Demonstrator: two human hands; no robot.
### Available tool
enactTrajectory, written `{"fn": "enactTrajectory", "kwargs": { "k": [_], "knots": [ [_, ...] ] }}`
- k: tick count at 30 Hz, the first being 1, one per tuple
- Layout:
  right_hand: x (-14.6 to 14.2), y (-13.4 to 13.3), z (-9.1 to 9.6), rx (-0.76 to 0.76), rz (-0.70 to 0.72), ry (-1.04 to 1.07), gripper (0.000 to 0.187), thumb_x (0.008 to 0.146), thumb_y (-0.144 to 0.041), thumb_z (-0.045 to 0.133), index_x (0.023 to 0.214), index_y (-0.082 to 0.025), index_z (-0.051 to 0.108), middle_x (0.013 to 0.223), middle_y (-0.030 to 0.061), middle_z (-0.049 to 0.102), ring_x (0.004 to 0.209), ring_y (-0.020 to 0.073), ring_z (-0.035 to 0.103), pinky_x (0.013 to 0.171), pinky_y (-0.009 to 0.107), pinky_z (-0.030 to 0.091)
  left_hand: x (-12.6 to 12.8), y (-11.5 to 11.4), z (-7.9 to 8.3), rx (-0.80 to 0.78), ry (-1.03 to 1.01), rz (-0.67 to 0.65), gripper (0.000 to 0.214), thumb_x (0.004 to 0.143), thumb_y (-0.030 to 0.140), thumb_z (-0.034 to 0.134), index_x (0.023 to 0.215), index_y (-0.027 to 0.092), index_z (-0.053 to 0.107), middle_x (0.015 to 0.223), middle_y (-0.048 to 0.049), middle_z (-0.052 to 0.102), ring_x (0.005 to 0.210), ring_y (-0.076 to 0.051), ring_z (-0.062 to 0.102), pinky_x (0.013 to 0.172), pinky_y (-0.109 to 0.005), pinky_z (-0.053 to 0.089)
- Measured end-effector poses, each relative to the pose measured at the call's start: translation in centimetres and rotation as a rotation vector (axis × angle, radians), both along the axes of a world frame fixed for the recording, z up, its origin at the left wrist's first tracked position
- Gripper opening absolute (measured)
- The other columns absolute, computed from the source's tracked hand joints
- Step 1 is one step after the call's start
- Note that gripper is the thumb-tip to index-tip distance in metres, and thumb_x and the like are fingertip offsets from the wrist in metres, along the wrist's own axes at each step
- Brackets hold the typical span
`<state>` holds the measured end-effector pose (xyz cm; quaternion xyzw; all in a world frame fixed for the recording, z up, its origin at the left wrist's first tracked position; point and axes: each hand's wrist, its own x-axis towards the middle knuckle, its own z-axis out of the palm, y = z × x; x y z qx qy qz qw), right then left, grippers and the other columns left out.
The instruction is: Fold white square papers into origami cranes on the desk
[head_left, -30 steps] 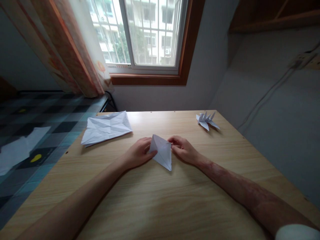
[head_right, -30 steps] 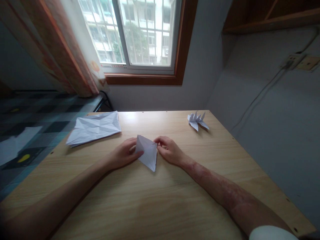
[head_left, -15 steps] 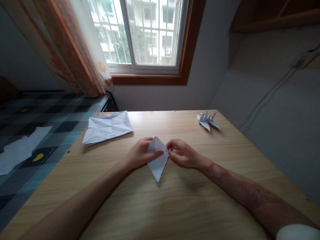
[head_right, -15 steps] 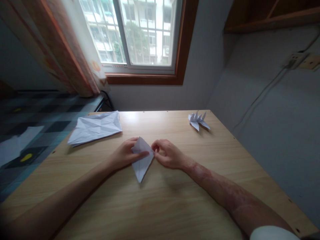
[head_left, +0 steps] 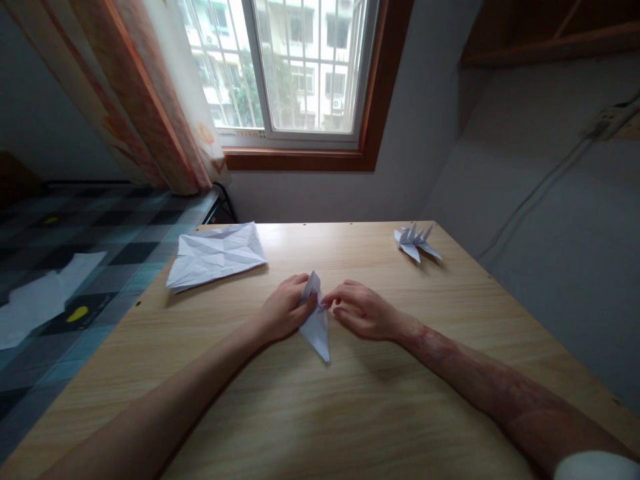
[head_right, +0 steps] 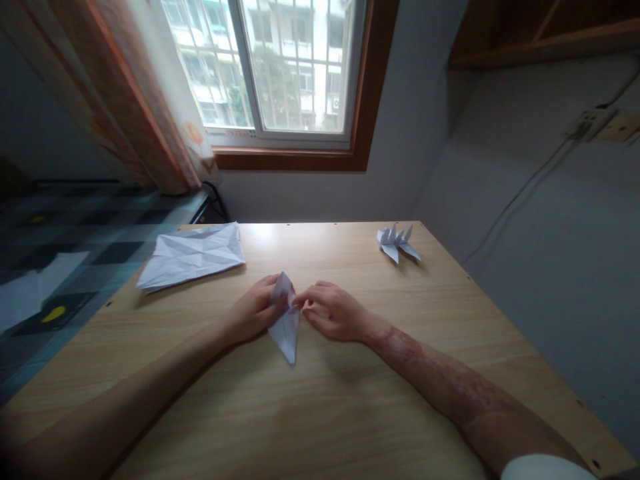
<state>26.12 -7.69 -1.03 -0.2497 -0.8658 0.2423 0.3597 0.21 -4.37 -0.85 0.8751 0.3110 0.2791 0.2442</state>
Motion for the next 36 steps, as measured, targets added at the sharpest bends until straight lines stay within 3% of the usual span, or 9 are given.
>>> {"fn": "enactTrajectory", "kwargs": {
  "k": [6,11,15,22,26,29,31,33,36],
  "knots": [
    [-0.1,0.3,-0.6,0.163,0.036,-0.148,0.034,0.099,-0.012,0.067,0.131,-0.024,0.070,0.131,0.0104,0.078,0.115,0.0281,0.072,0.106,0.047,0.059,-0.5,0.4,0.0,-0.055,-0.009,-0.028,0.053,0.115,0.048,0.034,0.098,0.020,0.077,0.109,-0.0103,0.073,0.106,-0.027,0.064,0.104,-0.041,0.050],
    [-0.1,0.5,-0.7,0.179,0.014,-0.198,0.034,0.099,-0.012,0.068,0.129,-0.026,0.074,0.130,0.0088,0.077,0.117,0.0274,0.071,0.108,0.047,0.059,-1.1,0.0,1.2,-0.092,0.012,-0.101,0.026,0.106,0.041,0.062,0.110,0.020,0.077,0.119,-0.0101,0.074,0.111,-0.026,0.067,0.101,-0.037,0.054],
    [-0.1,0.6,-0.9,0.186,-0.034,-0.178,0.026,0.100,-0.015,0.068,0.122,-0.026,0.075,0.124,0.0082,0.077,0.110,0.0268,0.071,0.103,0.046,0.060,-1.3,0.1,0.9,-0.077,-0.010,-0.157,0.022,0.100,0.037,0.075,0.114,0.020,0.079,0.121,-0.0108,0.076,0.110,-0.025,0.071,0.098,-0.036,0.057],
    [-0.2,0.6,-1.4,0.192,-0.152,-0.112,0.020,0.097,-0.017,0.074,0.113,-0.024,0.065,0.115,0.0087,0.074,0.107,0.0278,0.068,0.098,0.045,0.058,-1.1,0.5,-0.3,0.107,0.007,-0.002,0.018,0.104,0.032,0.071,0.095,0.023,0.084,0.105,-0.0079,0.076,0.099,-0.022,0.071,0.092,-0.034,0.055],
    [-0.3,0.4,-1.2,0.219,-0.130,-0.104,0.017,0.098,-0.019,0.074,0.111,-0.026,0.065,0.120,0.0090,0.072,0.110,0.0275,0.068,0.100,0.045,0.058,-1.3,0.5,-0.5,-0.018,0.006,0.049,0.028,0.106,0.037,0.067,0.088,0.019,0.078,0.082,-0.0022,0.069,0.076,-0.017,0.064,0.069,-0.028,0.050],
    [-0.3,0.3,-1.0,0.220,-0.095,-0.149,0.018,0.100,-0.019,0.074,0.115,-0.026,0.067,0.127,0.0095,0.073,0.112,0.0272,0.068,0.101,0.045,0.058,-1.4,0.6,-1.1,-0.158,-0.083,0.143,0.023,0.106,0.040,0.066,0.105,0.019,0.074,0.080,0.0008,0.068,0.068,-0.015,0.062,0.061,-0.025,0.048],
    [-0.3,0.3,-0.8,0.215,-0.076,-0.192,0.020,0.101,-0.020,0.073,0.119,-0.026,0.069,0.131,0.0099,0.073,0.115,0.0275,0.069,0.103,0.045,0.058,-1.5,0.7,-1.5,-0.131,-0.162,0.209,0.033,0.101,0.038,0.073,0.129,0.020,0.068,0.098,-0.0027,0.074,0.076,-0.017,0.068,0.066,-0.027,0.055],
    [-0.3,0.3,-0.6,0.203,-0.058,-0.227,0.026,0.100,-0.020,0.073,0.125,-0.026,0.070,0.134,0.0103,0.073,0.118,0.0279,0.069,0.108,0.047,0.056,-1.6,0.9,-1.7,0.012,-0.189,0.255,0.051,0.095,0.034,0.080,0.141,0.022,0.062,0.127,-0.0103,0.072,0.096,-0.021,0.074,0.082,-0.034,0.062],
    [-0.2,0.2,-0.4,0.185,-0.055,-0.246,0.035,0.098,-0.022,0.075,0.132,-0.025,0.068,0.137,0.0109,0.072,0.122,0.0289,0.068,0.113,0.048,0.054,-1.5,1.0,-1.4,0.204,-0.056,0.226,0.028,0.097,0.029,0.077,0.125,0.025,0.073,0.138,-0.0114,0.071,0.114,-0.026,0.073,0.103,-0.044,0.060]
  ]
}}
